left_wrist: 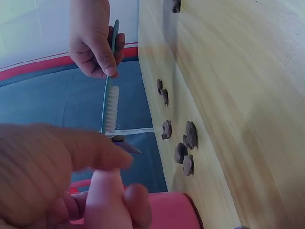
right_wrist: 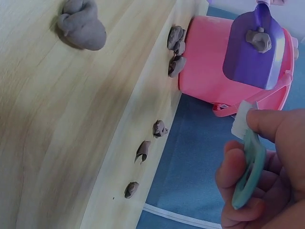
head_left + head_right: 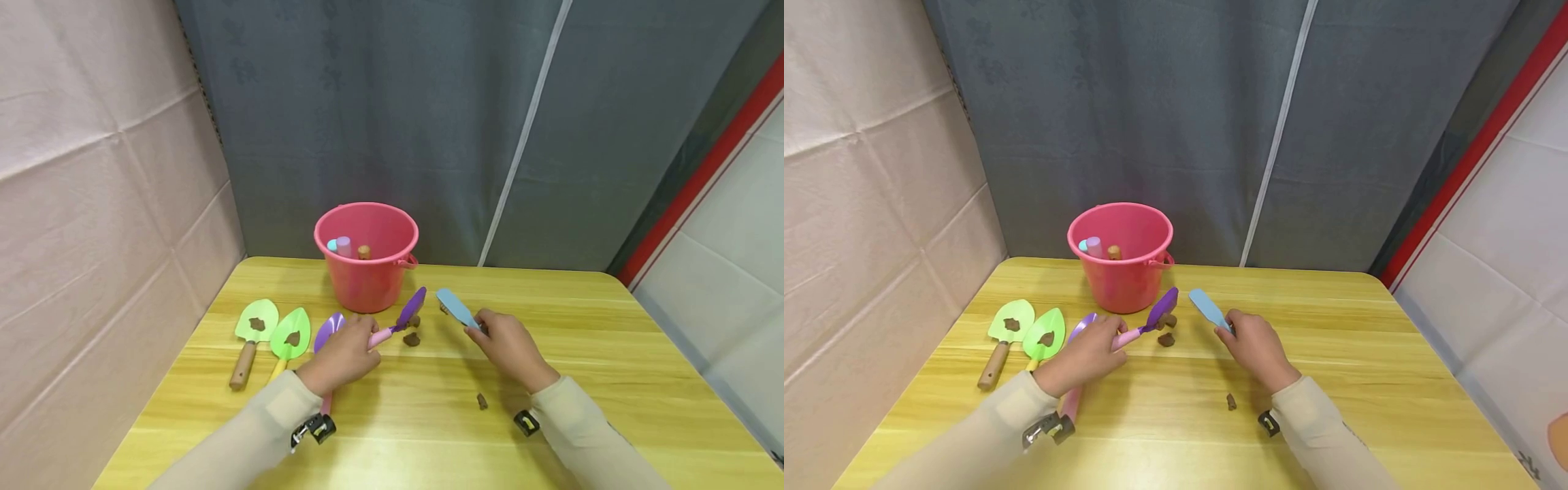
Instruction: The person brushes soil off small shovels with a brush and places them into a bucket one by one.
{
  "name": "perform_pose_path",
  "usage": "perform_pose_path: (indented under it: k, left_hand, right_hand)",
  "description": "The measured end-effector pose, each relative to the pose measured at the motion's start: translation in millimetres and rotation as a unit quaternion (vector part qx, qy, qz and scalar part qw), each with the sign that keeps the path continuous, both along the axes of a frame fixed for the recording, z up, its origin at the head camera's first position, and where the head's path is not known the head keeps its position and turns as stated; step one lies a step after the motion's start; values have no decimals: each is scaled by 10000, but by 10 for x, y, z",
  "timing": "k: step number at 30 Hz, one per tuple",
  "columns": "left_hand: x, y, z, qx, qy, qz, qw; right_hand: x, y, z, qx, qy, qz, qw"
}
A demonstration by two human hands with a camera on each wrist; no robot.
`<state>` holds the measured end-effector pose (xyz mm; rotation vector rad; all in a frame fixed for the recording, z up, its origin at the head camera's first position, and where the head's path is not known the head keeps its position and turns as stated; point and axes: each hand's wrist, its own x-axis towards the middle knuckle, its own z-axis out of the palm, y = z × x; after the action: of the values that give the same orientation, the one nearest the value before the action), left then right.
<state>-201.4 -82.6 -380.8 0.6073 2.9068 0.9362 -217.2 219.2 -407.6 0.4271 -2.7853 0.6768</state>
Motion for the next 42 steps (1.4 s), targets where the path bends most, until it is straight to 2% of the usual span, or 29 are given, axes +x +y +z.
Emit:
perform_pose_path:
  k: [6, 11, 16, 22, 31, 42]
  left_hand:
    - [-7, 12, -16, -90, 72, -41, 9999]
    - [5, 23, -25, -249, 269, 21, 9993]
    - [18, 34, -23, -331, 430, -58, 9985]
    - [30, 56, -30, -480, 222, -163, 9985]
    - [41, 90, -68, -206, -98, -453, 9987]
    - [59, 149, -98, -279, -140, -476, 9984]
  right_hand:
    - [-5, -11, 10, -13, 96, 47, 9999]
    - [3, -51, 39, -80, 172, 122, 9997]
    - [35, -125, 74, -190, 206, 229, 9993]
    - [96, -275, 127, -161, 223, 522, 9983]
    - [164, -500, 186, 52, 217, 987, 9949]
    - [240, -614, 229, 253, 223, 983, 9946]
